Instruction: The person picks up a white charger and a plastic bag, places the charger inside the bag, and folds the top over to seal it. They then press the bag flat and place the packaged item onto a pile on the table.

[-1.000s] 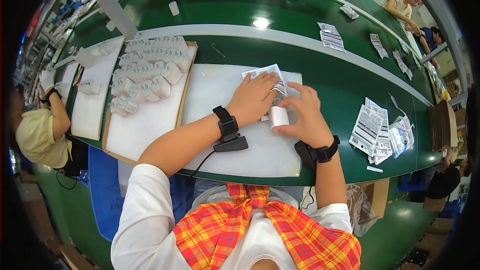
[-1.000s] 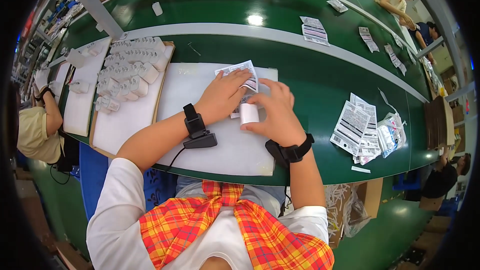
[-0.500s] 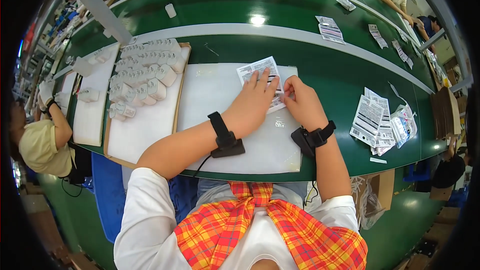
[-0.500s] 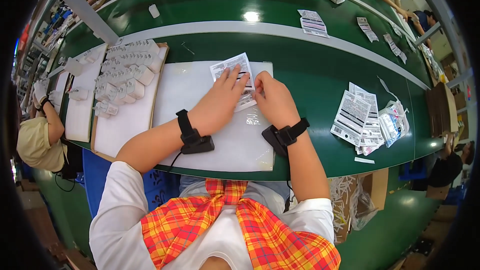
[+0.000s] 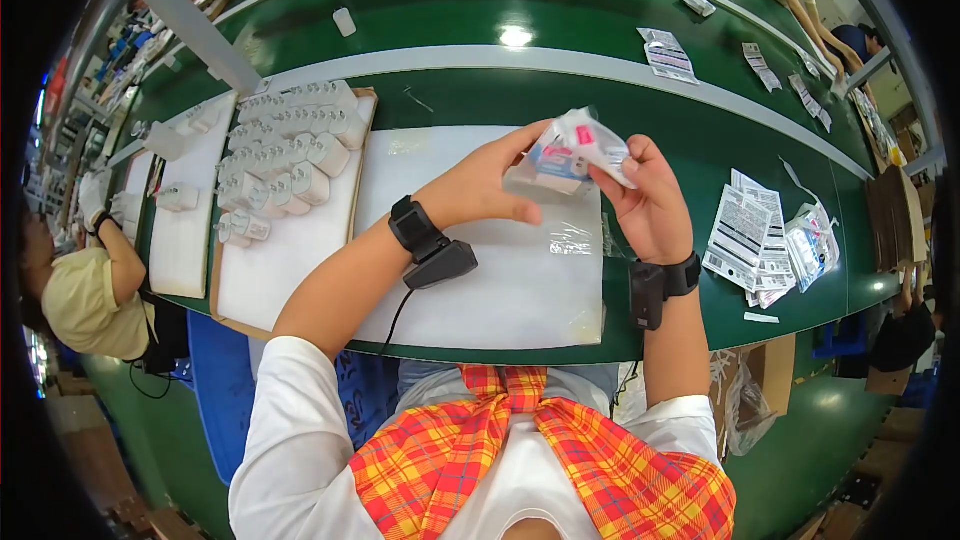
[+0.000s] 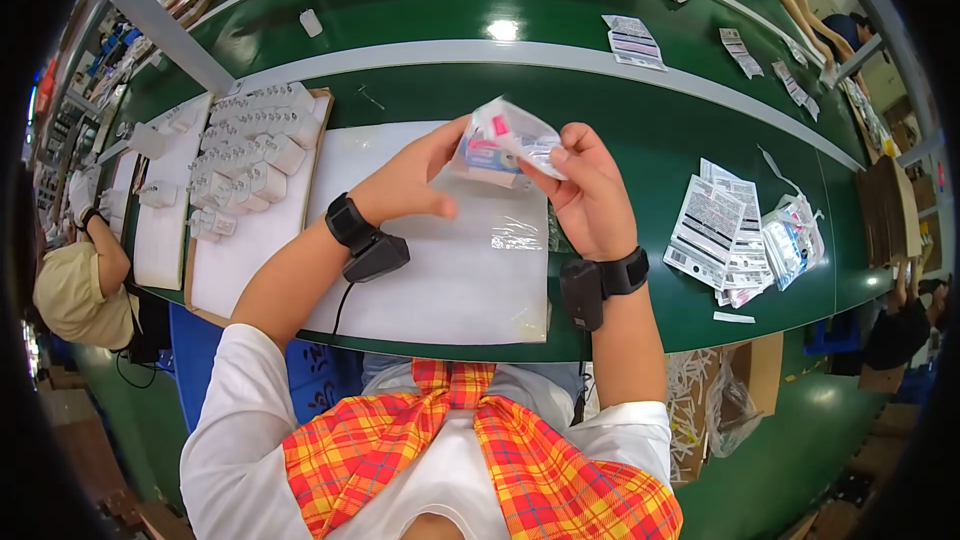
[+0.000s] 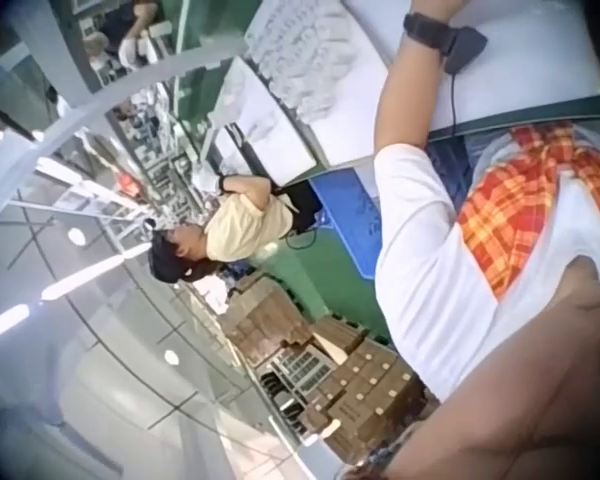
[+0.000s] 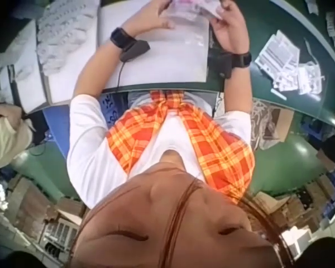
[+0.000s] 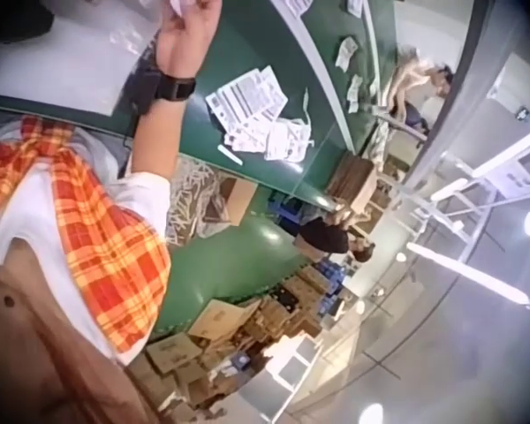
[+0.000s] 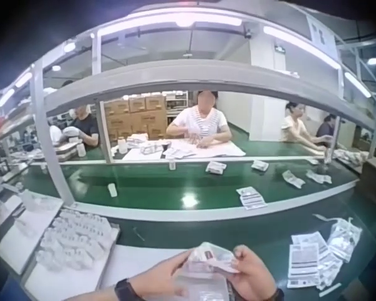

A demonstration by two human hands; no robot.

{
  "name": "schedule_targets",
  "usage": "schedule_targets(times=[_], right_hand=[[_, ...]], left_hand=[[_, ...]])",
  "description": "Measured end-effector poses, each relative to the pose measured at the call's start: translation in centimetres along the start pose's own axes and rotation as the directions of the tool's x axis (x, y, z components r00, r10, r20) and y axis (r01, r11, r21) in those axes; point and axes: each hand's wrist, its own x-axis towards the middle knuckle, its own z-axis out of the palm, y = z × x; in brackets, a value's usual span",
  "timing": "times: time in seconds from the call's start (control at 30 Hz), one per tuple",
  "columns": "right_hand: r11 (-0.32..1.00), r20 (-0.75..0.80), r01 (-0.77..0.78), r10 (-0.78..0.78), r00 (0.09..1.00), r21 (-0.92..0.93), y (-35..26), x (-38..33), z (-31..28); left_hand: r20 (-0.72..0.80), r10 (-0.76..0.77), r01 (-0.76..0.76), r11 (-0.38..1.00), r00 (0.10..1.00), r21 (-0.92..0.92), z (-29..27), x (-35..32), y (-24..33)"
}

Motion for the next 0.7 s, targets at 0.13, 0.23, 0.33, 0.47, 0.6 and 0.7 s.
schedule_targets(times=[0.13,0.23,0.33,0.47,0.6,0.7], right_hand=[[0.993,-0.054,-0.032,0.038,0.998,0.117,-0.6,-0.3,0.8],[0.865,-0.065,-0.066,0.039,0.997,-0.498,0.2,0.5,-1.0],[0.779,-0.073,-0.191,0.184,0.980,-0.598,0.9,1.6,-1.2],[0.718,-0.090,-0.178,0.159,0.983,-0.673,-0.1,2.7,-0.2],[0.837,-0.052,-0.054,0.031,0.998,-0.545,0.9,3.9,-0.8],[0.664,0.191,0.183,-0.062,0.980,-0.725,1.1,3.4,-3.8]], left_hand=[[-0.167,-0.185,0.174,0.981,0.968,-0.082,0.4,0.4,0.4],[-0.214,-0.305,0.274,0.948,0.928,-0.163,0.6,0.3,0.9],[-0.225,-0.370,0.329,0.923,0.901,-0.200,0.5,0.2,1.2],[-0.250,-0.436,0.355,0.882,0.865,-0.308,-0.6,0.7,0.8],[-0.300,-0.220,0.176,0.970,0.928,-0.166,-1.2,0.7,-0.1],[-0.045,-0.142,0.145,0.833,0.989,0.534,-2.7,-0.7,-0.6]])
